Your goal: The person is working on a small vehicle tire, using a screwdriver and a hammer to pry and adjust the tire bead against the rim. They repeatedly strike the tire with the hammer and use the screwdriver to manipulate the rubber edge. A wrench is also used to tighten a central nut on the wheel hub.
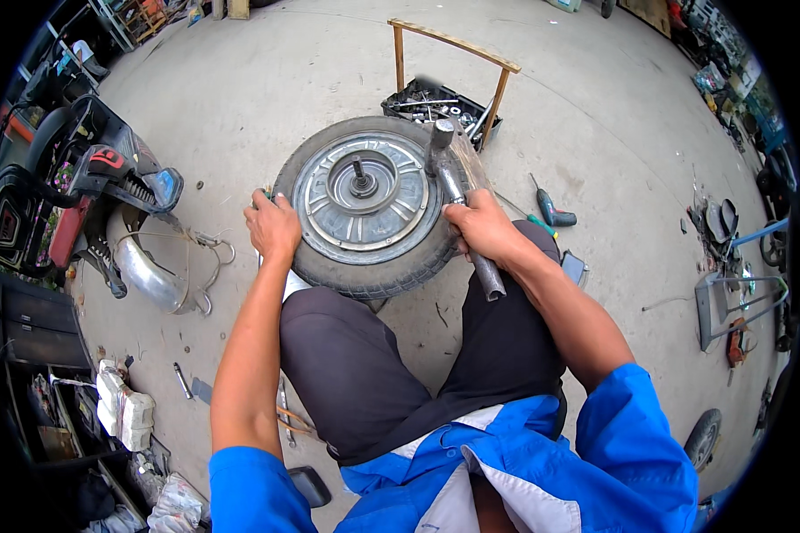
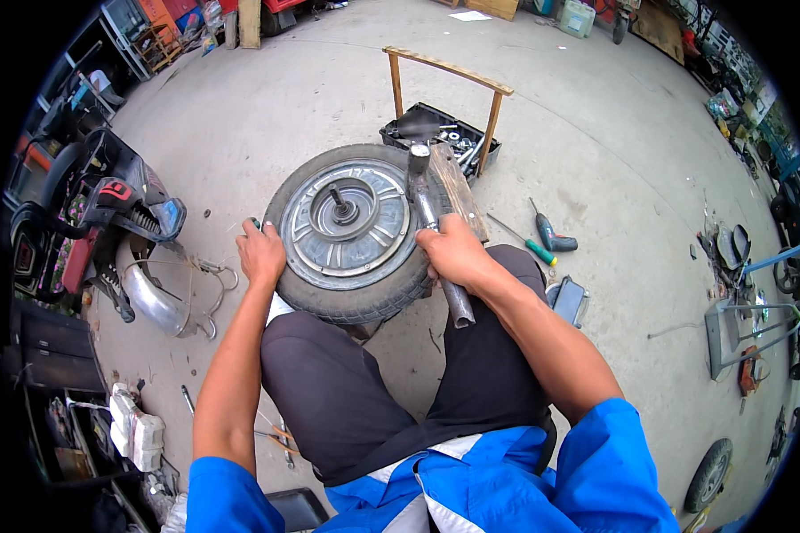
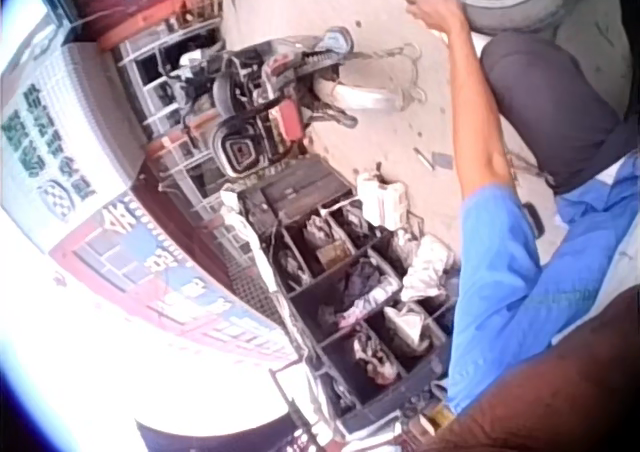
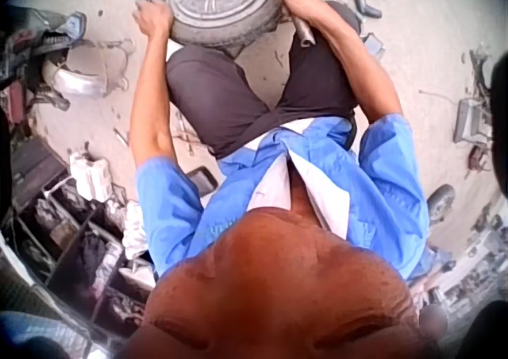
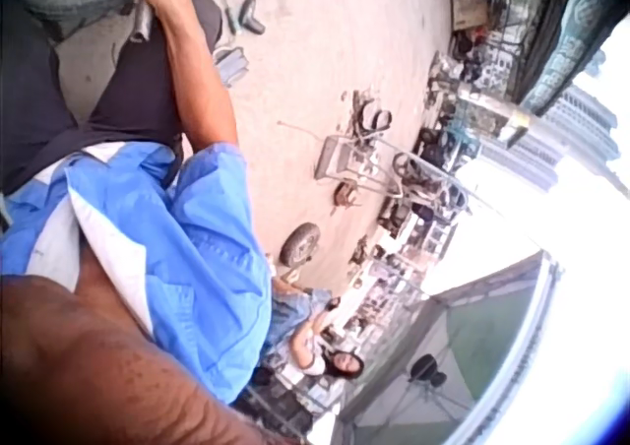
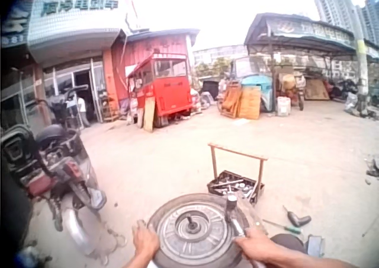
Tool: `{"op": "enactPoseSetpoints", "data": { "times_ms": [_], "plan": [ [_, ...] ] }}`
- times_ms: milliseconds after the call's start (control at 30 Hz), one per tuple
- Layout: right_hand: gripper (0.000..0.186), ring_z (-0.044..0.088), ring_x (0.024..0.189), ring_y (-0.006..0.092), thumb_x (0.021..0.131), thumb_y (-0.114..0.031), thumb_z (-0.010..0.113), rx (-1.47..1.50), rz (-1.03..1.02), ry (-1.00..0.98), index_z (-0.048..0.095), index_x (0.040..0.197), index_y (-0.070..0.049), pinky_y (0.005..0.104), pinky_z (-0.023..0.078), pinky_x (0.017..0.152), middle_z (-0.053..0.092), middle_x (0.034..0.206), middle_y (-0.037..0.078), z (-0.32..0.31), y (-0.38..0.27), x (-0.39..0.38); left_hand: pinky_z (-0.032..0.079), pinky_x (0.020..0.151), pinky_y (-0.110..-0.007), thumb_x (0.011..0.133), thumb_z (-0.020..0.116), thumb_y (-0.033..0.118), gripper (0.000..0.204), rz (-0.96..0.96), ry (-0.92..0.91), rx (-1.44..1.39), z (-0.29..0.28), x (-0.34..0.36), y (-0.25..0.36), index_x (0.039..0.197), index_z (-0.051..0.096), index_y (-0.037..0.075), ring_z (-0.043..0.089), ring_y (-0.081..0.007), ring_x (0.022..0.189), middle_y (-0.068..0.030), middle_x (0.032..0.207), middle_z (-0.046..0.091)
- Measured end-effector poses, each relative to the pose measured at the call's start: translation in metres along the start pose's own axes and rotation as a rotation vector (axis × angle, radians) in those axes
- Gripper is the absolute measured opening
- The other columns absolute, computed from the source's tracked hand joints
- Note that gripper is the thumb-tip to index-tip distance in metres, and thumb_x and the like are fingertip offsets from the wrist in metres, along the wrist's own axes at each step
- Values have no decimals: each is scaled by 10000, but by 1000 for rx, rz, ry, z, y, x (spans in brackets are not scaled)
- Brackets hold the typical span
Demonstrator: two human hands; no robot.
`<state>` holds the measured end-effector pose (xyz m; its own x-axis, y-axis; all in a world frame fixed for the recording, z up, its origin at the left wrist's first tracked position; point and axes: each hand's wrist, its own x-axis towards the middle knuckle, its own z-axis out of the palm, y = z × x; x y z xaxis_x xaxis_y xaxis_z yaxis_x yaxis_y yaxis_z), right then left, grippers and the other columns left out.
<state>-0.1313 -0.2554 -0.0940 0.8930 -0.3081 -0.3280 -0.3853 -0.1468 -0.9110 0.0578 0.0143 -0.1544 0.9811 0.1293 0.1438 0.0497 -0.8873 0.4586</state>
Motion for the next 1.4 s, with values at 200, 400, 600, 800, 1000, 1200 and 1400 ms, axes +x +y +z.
{"op": "enactPoseSetpoints", "data": {
  "times_ms": [200,400,600,800,1000,1200,1400],
  "plan": [
    [321,585,477,187,931,-194,559,-14,-141,121,555,858,118,363,465,407,558,621,107,4,7,-3,466,959,-531,1006,487,369,501,3,0,26,5,8,-3,1376,425,38,549,-467,1180,-329,1290,504],
    [303,566,485,179,922,-183,577,38,-33,-3,573,771,79,350,458,422,558,637,97,0,8,-1,462,962,-534,1006,480,386,522,-1,3,22,6,5,-2,1384,420,30,553,-474,1172,-338,1282,506],
    [285,563,451,157,944,-207,559,85,-84,23,521,826,49,328,457,398,543,612,73,13,13,-39,464,959,-531,1000,498,364,499,1,13,-6,4,5,0,1360,434,24,557,-472,1157,-328,1262,514],
    [294,581,449,160,964,-217,579,51,-88,32,496,857,44,331,460,403,550,593,73,22,21,-57,464,965,-525,999,504,350,496,-7,16,-30,2,5,-2,1366,435,24,554,-464,1165,-316,1274,511],
    [291,581,445,179,977,-188,585,-9,-232,210,481,875,65,353,453,422,557,589,92,29,15,-56,465,966,-524,997,506,346,498,-14,18,-20,4,6,-2,1370,437,24,553,-455,1171,-313,1274,513],
    [296,587,451,191,984,-199,559,43,-39,1,474,888,69,367,475,416,560,613,98,21,16,-43,464,965,-527,998,506,339,482,1,20,-21,2,3,-1,1353,441,19,551,-465,1165,-322,1264,514],
    [316,602,479,193,986,-208,559,-63,-48,75,496,933,97,368,481,433,571,629,108,31,24,-44,460,972,-529,1000,508,337,481,4,28,-29,5,5,-2,1352,439,17,548,-470,1167,-330,1265,511]
  ]
}}
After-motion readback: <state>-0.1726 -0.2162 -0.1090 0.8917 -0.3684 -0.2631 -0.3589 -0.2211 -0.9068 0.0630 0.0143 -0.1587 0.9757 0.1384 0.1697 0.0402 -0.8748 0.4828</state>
